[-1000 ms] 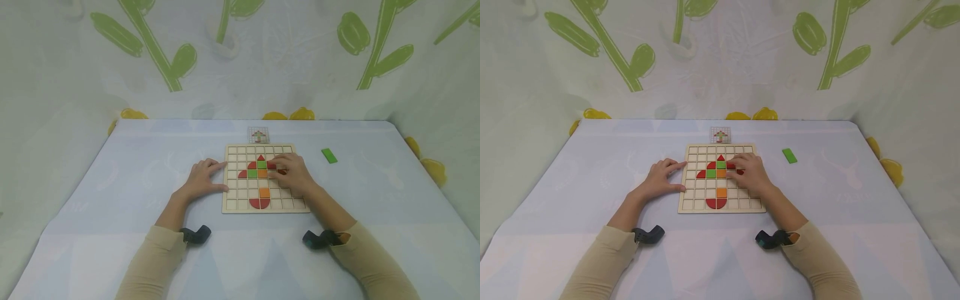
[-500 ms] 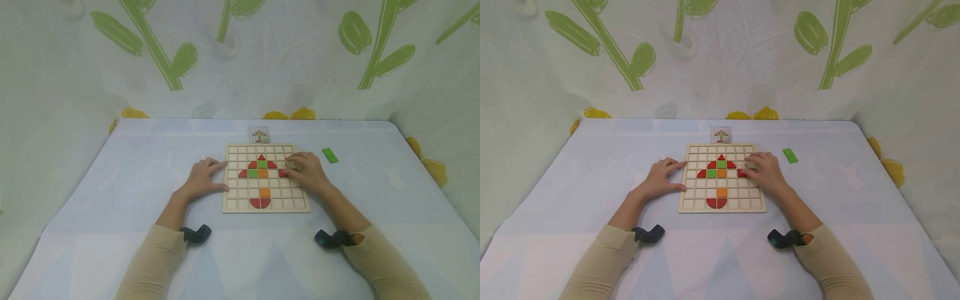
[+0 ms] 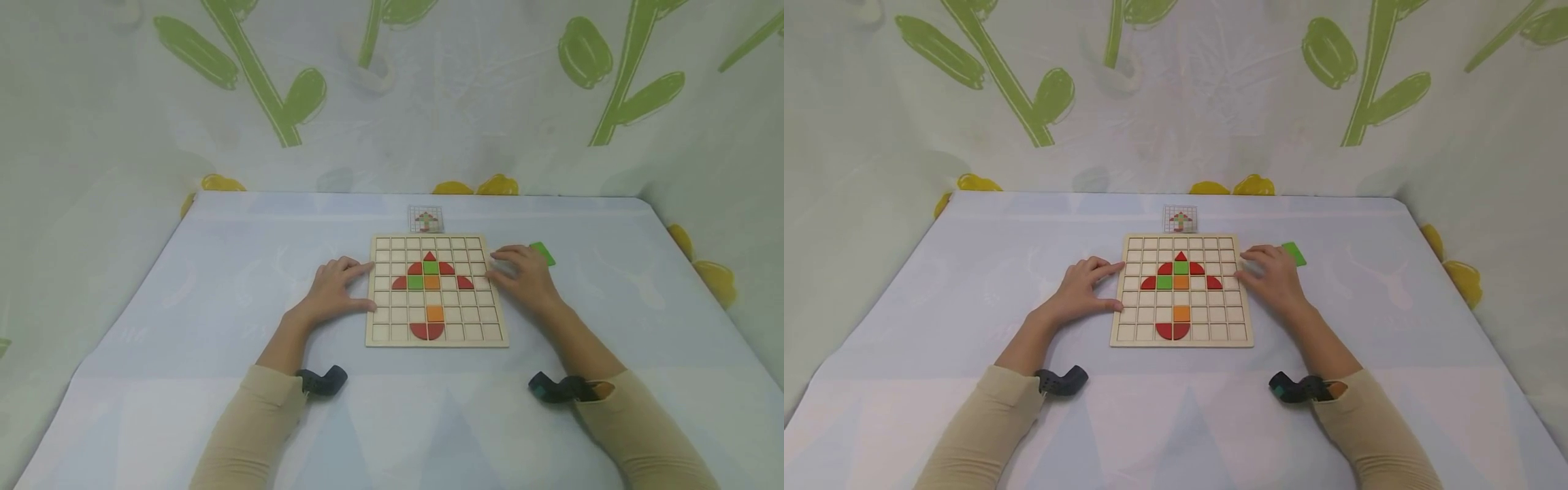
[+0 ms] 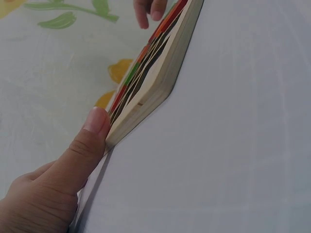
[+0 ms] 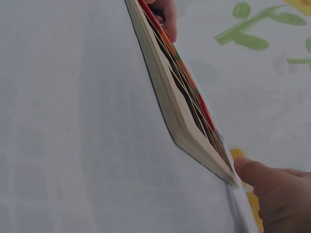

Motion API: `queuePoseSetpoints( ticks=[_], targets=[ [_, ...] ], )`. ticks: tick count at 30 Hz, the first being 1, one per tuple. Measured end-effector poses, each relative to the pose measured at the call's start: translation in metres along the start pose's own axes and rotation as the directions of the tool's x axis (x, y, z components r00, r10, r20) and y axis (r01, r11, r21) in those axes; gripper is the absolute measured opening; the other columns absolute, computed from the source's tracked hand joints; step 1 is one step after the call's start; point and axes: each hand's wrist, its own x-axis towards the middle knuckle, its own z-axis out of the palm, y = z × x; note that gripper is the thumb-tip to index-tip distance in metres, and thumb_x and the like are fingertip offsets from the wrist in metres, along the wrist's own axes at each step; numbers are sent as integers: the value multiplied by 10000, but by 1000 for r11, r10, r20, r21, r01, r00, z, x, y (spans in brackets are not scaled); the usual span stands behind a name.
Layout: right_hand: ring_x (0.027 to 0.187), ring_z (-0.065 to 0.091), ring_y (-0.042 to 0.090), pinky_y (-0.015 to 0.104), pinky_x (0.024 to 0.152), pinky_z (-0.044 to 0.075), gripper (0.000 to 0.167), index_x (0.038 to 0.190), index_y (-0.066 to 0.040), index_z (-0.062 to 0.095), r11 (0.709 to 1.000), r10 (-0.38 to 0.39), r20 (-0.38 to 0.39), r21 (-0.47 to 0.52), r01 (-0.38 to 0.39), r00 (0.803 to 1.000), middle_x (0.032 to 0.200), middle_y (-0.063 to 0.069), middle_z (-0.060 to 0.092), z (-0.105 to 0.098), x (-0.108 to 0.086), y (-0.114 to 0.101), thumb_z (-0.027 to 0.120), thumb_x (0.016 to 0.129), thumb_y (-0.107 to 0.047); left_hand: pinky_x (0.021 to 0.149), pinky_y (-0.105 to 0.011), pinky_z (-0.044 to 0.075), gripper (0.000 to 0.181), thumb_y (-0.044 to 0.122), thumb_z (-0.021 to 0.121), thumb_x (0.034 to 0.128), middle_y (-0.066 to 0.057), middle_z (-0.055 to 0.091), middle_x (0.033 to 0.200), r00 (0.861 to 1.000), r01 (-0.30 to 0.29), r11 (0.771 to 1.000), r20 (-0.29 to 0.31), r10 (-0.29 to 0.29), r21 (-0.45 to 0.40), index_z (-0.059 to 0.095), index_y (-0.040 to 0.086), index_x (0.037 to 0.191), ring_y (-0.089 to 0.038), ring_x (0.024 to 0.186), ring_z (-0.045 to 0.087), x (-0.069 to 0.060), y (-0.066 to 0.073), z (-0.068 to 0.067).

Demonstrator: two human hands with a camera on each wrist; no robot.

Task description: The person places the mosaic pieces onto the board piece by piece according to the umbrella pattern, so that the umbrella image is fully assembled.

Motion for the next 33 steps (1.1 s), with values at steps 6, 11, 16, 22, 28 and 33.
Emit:
queuePoseSetpoints(
  ticks=[6,11,16,22,28,33],
  targets=[
    [1026,524,365,503,867,353,339,1003,21,683,1000,20,-61,-21,-22,998,1052,197,638,-9,-3,9,812,710,-90,886,-403,284,847,513,792,675,-55,501,1169,1000,2,1000,7,-2,3,489,186,1395,-230,1032,434,1,-1,1],
    [975,501,367,473,803,304,317,1002,25,684,997,66,-77,-40,-69,995,1043,198,636,-18,-7,16,797,728,-90,892,-404,284,850,521,791,673,-51,501,1162,1000,8,1000,12,-8,2,490,189,1394,-227,1036,434,2,0,0],
    [963,503,384,459,779,288,325,1000,29,684,994,85,-109,-60,-92,990,1061,214,635,-24,-10,27,801,722,-90,888,-400,284,850,524,790,672,-53,501,1156,1000,14,1000,12,-14,1,490,190,1394,-227,1026,433,1,1,0],
    [1032,479,405,527,879,290,367,1074,18,657,973,195,-65,-110,-202,979,1149,228,595,-30,-12,36,770,773,-158,885,-397,287,850,524,791,671,-54,506,1153,1000,14,1000,8,-14,2,494,186,1392,-225,1025,436,0,0,0],
    [1096,433,433,585,935,254,373,1105,7,637,938,308,-36,-159,-309,951,1206,237,559,-36,-14,41,732,821,-217,889,-396,290,847,524,790,670,-51,507,1159,1000,8,1000,4,-8,-2,498,184,1388,-222,1032,437,0,1,0],
    [1048,451,423,559,893,286,357,1089,4,641,927,320,-82,-179,-330,944,1180,237,575,-37,-15,43,731,821,-215,878,-391,289,850,527,789,671,-49,506,1154,1000,5,1000,4,-5,-5,495,182,1390,-220,1021,435,0,1,0]
  ],
)
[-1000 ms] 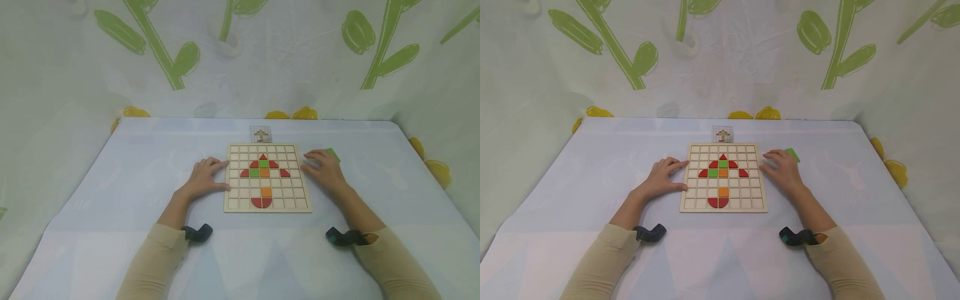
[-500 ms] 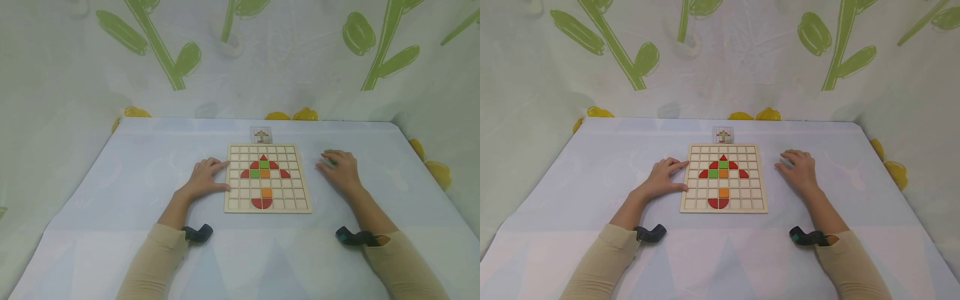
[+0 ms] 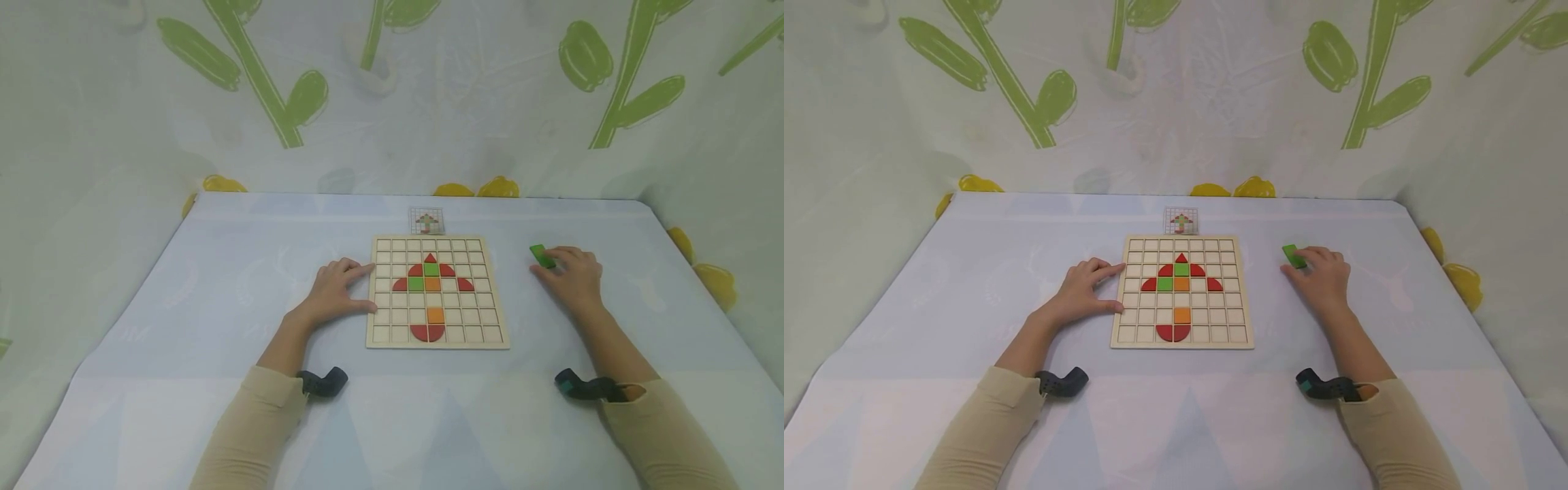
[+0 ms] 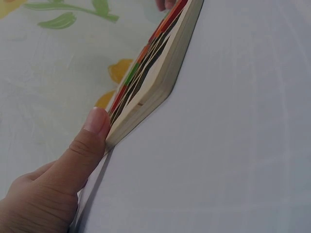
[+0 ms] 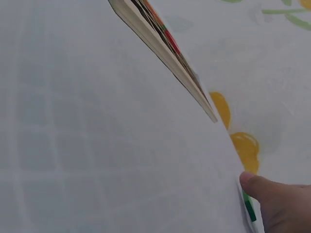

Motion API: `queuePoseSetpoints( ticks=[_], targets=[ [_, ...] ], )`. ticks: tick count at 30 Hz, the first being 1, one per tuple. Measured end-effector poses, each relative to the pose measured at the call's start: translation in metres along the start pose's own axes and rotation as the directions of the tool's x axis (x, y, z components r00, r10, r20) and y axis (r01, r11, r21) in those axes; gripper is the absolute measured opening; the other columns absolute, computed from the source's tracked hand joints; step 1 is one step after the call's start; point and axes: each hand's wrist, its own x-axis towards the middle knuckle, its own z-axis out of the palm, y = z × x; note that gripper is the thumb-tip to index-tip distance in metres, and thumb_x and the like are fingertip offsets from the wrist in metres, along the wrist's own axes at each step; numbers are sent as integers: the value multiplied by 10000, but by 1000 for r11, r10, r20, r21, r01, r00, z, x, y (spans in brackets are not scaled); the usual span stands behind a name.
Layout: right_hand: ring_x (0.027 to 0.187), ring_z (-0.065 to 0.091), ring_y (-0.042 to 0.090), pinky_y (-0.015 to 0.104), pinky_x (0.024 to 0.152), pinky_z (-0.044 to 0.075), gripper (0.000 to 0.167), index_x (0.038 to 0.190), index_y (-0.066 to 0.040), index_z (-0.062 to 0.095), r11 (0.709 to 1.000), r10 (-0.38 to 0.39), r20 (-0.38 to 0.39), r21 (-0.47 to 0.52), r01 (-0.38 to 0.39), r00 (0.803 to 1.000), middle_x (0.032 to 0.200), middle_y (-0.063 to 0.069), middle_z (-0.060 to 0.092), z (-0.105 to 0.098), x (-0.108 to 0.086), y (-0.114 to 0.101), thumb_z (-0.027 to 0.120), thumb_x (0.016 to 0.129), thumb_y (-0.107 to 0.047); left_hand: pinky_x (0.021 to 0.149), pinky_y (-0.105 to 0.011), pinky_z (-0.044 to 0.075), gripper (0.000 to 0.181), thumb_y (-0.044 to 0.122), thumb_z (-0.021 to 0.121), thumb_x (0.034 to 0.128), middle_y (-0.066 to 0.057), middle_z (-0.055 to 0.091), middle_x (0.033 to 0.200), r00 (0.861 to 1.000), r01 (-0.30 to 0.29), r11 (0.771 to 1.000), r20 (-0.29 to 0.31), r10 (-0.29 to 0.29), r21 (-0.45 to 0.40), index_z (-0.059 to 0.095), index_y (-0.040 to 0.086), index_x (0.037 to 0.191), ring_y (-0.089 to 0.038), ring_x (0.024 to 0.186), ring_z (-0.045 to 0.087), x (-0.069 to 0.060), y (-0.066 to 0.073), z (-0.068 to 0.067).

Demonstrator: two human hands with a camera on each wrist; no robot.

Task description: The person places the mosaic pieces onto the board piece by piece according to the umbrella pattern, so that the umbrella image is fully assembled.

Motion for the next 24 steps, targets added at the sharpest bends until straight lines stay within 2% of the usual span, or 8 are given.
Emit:
queuePoseSetpoints(
  ticks=[8,17,24],
  targets=[
    [1067,447,431,568,904,258,373,1120,5,630,993,110,34,-37,-109,993,1197,256,561,-4,-2,-3,667,879,-277,886,-399,284,846,517,794,670,-50,504,1146,1000,2,1000,2,-2,-6,496,190,1390,-233,1026,432,1,-2,1],
    [1029,465,421,562,918,254,299,1091,9,641,994,109,35,-18,-109,993,1184,272,572,-5,-3,-3,630,896,-217,889,-399,284,845,512,798,669,-53,504,1146,1000,0,1000,1,0,1,497,187,1389,-229,1023,431,2,0,0],
    [1030,463,420,569,918,240,305,1099,16,638,994,106,60,-10,-106,993,1199,280,562,-5,-4,-6,616,895,-209,894,-410,287,848,528,786,673,-57,502,1155,1000,-2,1000,2,2,9,494,184,1391,-232,1038,433,1,0,0]
  ],
)
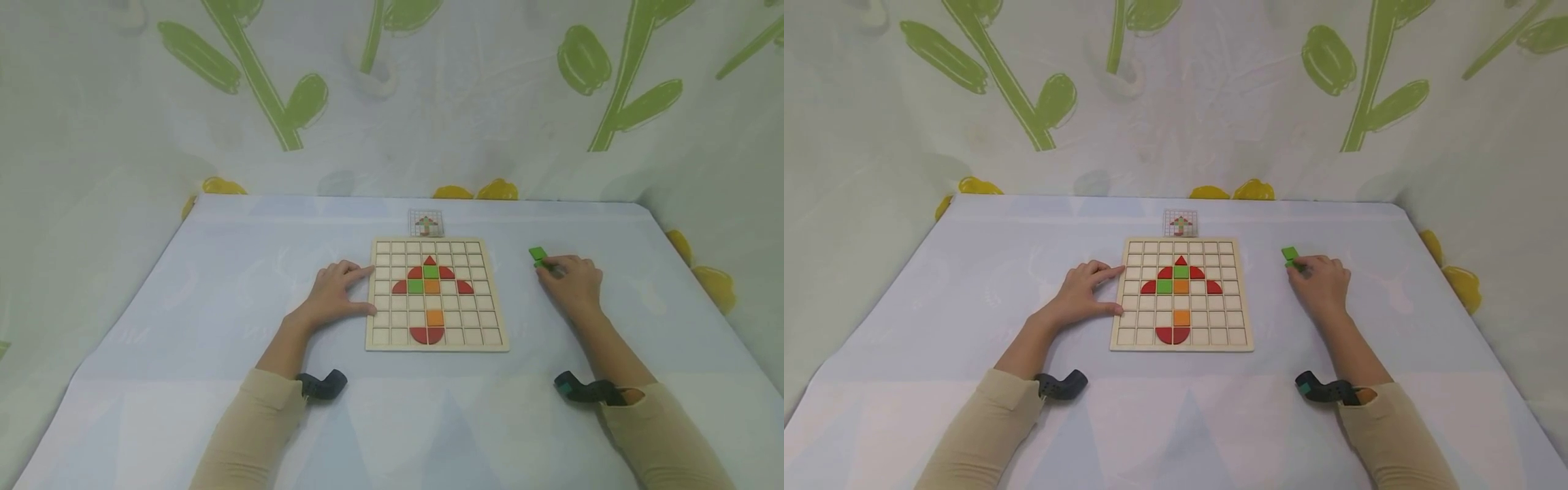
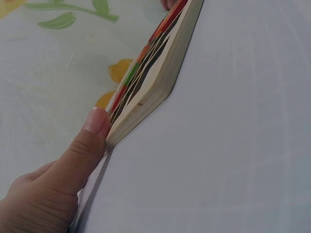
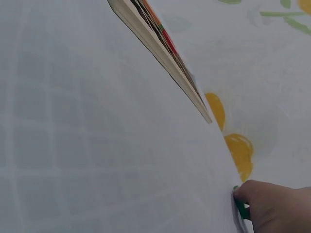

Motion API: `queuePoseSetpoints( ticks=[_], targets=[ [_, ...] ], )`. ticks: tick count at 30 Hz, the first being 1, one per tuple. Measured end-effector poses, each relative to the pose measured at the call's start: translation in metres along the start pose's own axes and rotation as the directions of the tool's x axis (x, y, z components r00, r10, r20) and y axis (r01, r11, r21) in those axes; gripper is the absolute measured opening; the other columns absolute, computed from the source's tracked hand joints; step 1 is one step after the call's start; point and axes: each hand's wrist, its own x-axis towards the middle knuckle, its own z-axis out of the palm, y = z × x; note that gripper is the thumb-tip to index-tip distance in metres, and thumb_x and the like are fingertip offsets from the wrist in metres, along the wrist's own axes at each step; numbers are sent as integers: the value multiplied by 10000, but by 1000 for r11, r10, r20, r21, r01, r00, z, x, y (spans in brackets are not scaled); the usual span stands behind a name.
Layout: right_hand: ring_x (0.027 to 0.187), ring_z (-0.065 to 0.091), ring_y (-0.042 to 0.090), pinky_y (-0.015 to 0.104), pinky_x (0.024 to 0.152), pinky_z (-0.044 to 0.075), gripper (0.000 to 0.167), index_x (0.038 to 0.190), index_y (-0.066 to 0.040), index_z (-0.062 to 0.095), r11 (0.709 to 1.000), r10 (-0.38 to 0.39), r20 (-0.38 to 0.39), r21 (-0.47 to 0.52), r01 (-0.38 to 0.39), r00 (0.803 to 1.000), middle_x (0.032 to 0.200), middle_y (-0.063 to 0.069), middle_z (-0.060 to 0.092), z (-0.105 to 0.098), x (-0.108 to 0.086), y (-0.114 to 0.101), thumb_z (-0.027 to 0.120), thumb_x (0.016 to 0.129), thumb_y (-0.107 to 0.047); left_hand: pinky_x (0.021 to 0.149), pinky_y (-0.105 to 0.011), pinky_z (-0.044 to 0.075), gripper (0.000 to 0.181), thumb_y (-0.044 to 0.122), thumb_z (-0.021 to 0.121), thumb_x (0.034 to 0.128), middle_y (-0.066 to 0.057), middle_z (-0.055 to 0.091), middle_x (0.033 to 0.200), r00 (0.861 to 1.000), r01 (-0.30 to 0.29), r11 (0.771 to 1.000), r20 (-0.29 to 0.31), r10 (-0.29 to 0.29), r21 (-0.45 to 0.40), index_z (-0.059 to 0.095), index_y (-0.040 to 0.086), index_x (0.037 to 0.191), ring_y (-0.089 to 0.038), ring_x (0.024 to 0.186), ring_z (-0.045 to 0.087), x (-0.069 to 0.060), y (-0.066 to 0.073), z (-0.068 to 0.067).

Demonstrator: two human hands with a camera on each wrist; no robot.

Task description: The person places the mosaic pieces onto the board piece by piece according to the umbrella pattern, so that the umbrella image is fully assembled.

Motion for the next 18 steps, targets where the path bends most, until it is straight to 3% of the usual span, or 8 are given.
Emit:
queuePoseSetpoints(
  ticks=[9,18],
  targets=[
    [992,468,380,520,871,254,268,1068,4,649,998,-54,-28,27,55,998,1178,254,584,2,0,-3,628,883,-189,904,-412,283,847,521,789,675,-57,499,1170,1000,-4,1000,-7,4,-8,489,192,1395,-232,1048,431,0,1,-1],
    [944,475,339,484,815,238,196,1007,-18,684,981,-174,-91,74,181,980,1099,216,633,9,1,-5,657,851,-135,896,-415,287,840,512,790,678,-62,503,1175,1000,-4,1000,-5,4,-9,494,181,1391,-232,1043,437,0,-1,0]
  ],
)
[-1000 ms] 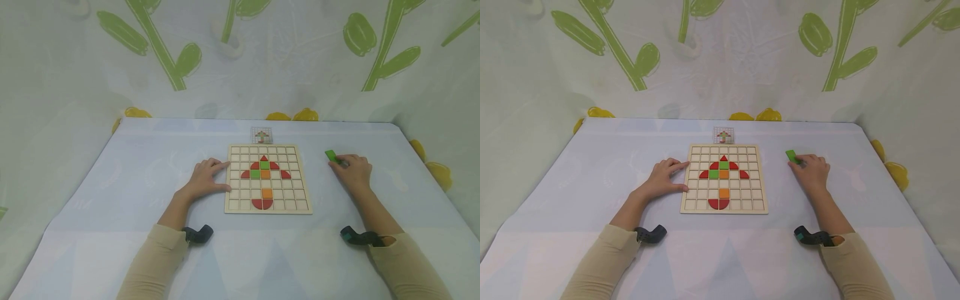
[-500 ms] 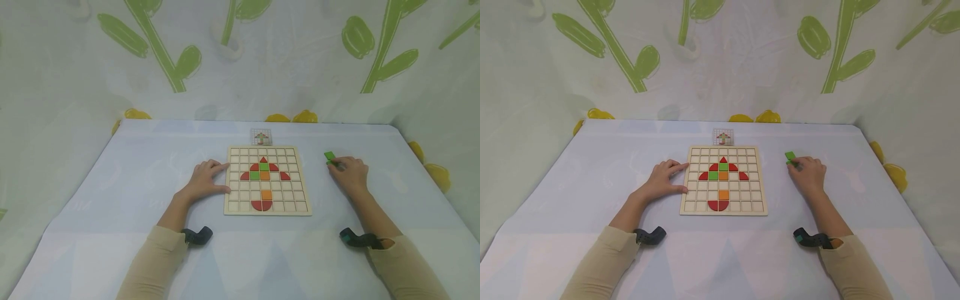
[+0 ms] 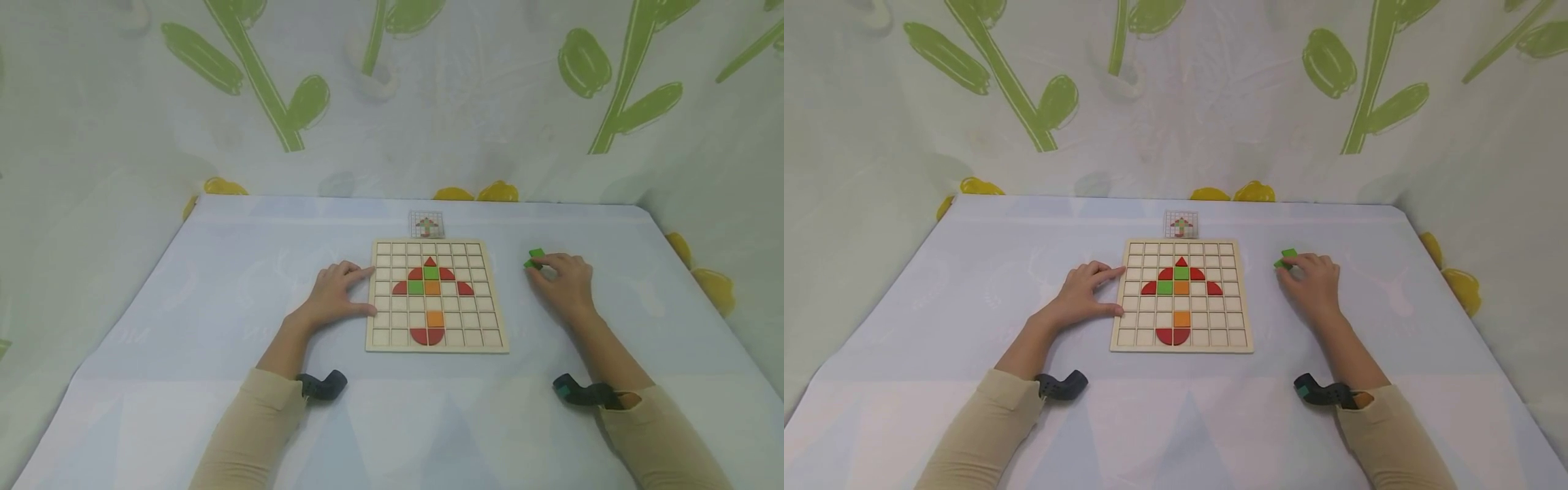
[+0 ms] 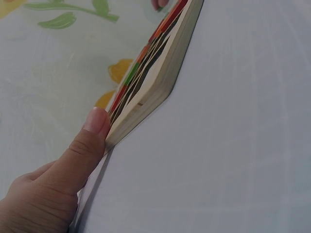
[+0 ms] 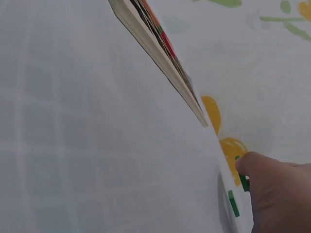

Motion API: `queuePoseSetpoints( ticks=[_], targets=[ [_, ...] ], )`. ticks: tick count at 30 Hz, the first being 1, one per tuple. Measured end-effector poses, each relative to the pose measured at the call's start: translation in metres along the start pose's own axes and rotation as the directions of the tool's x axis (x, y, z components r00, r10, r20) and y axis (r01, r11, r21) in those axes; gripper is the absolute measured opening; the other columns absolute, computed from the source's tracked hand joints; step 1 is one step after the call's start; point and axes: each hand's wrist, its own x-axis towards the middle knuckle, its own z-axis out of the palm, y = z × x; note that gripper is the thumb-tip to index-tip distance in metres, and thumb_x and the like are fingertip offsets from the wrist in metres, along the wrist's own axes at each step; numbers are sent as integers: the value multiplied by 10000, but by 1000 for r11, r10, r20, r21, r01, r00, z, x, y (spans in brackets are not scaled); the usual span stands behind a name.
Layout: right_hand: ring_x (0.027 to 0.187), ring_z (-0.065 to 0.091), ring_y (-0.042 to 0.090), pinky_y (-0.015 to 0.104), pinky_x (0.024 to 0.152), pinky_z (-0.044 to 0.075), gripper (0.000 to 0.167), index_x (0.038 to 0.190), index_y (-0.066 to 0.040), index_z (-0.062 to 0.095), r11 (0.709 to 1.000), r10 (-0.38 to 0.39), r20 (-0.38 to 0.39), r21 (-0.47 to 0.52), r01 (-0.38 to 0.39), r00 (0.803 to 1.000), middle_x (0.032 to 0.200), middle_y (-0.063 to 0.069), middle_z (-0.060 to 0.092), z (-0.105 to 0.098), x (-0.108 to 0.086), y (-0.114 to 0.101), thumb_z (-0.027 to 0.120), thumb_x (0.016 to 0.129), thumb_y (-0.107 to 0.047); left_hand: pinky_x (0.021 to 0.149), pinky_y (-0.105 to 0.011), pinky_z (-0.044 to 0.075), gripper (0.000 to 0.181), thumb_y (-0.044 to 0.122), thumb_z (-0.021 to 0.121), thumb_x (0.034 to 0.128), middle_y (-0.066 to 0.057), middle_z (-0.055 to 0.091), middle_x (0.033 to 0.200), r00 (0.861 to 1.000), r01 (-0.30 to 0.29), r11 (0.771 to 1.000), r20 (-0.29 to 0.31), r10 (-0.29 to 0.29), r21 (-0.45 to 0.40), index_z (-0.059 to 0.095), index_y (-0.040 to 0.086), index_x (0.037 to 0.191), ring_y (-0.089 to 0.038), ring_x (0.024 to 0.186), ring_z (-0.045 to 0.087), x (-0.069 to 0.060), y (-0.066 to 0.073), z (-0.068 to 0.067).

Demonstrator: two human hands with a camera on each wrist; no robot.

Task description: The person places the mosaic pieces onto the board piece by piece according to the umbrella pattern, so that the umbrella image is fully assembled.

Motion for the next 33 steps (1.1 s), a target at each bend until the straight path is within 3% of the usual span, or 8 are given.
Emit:
queuePoseSetpoints(
  ticks=[6,14,24,33],
  targets=[
    [880,477,325,448,776,239,177,952,-2,696,989,-132,-64,55,136,989,1011,210,657,5,0,-8,707,785,-61,895,-411,285,841,510,791,676,-59,503,1171,1000,3,1000,4,-3,-2,493,186,1392,-230,1040,434,0,0,0],
    [819,508,359,362,714,247,191,871,28,710,944,-291,-147,119,309,945,874,210,668,10,2,-20,772,690,20,890,-409,288,845,508,793,675,-61,502,1183,1000,5,1000,4,-5,1,488,188,1395,-232,1047,434,1,0,0],
    [860,505,313,390,749,252,200,895,0,710,928,-317,-107,170,332,942,891,169,671,14,0,-34,776,706,-6,899,-414,286,846,516,791,674,-63,501,1191,1000,6,1000,3,-6,6,490,190,1394,-236,1063,433,2,0,0],
    [888,539,349,417,781,266,222,882,7,711,903,-369,-118,189,385,922,885,170,676,22,-3,-44,792,675,14,887,-409,294,851,517,791,671,-68,504,1195,1000,10,1000,11,-10,14,491,182,1393,-236,1063,439,0,2,-1]
  ],
)
